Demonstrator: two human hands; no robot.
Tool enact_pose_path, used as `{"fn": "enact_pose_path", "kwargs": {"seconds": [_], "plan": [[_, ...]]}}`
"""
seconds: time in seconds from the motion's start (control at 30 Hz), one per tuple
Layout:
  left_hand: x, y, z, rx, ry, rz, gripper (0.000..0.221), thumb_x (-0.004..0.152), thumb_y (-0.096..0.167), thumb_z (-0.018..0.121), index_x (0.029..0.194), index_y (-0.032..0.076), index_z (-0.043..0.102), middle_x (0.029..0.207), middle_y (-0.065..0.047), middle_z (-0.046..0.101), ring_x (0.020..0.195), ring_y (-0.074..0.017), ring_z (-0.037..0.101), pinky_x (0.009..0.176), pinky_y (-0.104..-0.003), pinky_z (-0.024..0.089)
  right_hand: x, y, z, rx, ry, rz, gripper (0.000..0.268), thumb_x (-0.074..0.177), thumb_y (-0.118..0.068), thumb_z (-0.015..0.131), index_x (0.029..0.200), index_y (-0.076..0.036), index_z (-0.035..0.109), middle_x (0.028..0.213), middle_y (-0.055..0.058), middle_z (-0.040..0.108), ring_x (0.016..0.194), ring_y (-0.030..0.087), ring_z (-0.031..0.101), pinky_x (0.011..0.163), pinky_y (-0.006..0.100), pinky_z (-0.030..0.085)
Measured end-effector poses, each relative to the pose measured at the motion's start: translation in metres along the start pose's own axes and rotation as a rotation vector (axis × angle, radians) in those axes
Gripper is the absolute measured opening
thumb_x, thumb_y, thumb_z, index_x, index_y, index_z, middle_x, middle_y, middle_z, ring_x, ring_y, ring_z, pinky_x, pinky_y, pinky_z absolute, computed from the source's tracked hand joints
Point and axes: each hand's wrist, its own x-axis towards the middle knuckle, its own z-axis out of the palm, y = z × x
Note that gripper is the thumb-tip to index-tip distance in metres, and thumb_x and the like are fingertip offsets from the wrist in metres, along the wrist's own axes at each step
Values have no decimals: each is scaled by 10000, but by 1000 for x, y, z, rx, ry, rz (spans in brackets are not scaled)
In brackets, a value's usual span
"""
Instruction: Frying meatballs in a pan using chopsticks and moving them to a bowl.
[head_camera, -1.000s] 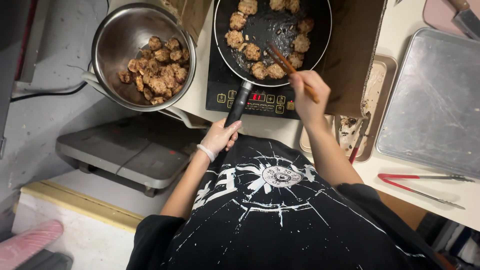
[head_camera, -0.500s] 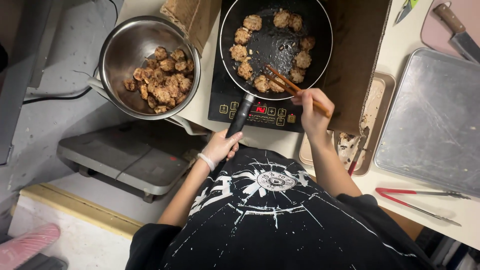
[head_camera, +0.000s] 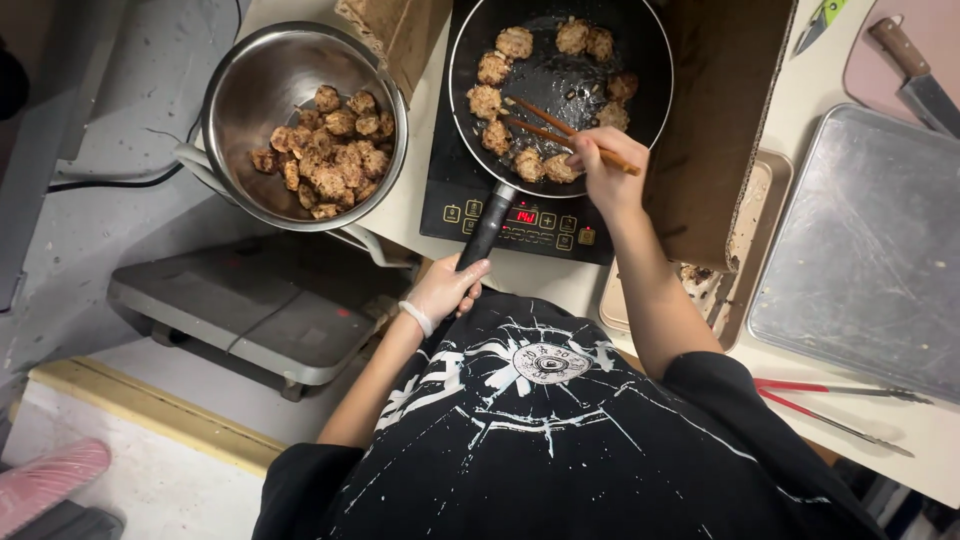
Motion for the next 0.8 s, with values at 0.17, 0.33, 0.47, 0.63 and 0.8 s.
{"fn": "enact_pose_path", "kwargs": {"seconds": [0.17, 0.33, 0.47, 0.63, 0.8], "plan": [[-3, 3, 1, 10, 10, -16, 268, 1000, 307, 648, 961, 58, 557, 648, -6, 547, 427, -69, 455, 368, -240, 350, 5, 1, 6, -231, -28, -166, 240, 1091, -70, 596, 899, 19, 708, 811, 93, 634, 646, 153, 616, 589, 287, 470], [-3, 2, 1, -6, 5, -9, 254, 997, 307, 644, 978, 66, 566, 646, -8, 548, 427, -67, 456, 370, -240, 353, 5, 4, 4, -282, 58, -234, 259, 1088, -77, 602, 870, 9, 711, 758, 95, 612, 659, 160, 582, 608, 314, 438], [-2, -1, 0, -24, -6, 6, 271, 998, 313, 639, 974, 53, 568, 648, -10, 550, 424, -71, 457, 366, -249, 363, 2, 9, -4, -249, 171, -183, 248, 1077, -62, 620, 862, 20, 713, 757, 91, 632, 657, 143, 584, 606, 295, 434], [-2, 1, 0, -13, -15, -13, 262, 994, 317, 645, 991, 65, 572, 657, -6, 544, 432, -68, 461, 370, -246, 368, 2, 7, -1, -180, 180, -157, 238, 1084, -62, 626, 879, 29, 702, 776, 79, 644, 671, 129, 592, 619, 274, 445], [-2, 0, -1, -6, -32, -9, 266, 1001, 318, 645, 1003, 61, 573, 661, -8, 544, 440, -69, 467, 371, -244, 364, -5, 3, -15, -159, 156, -106, 233, 1095, -68, 635, 896, 42, 687, 796, 64, 647, 675, 121, 582, 617, 259, 445]]}}
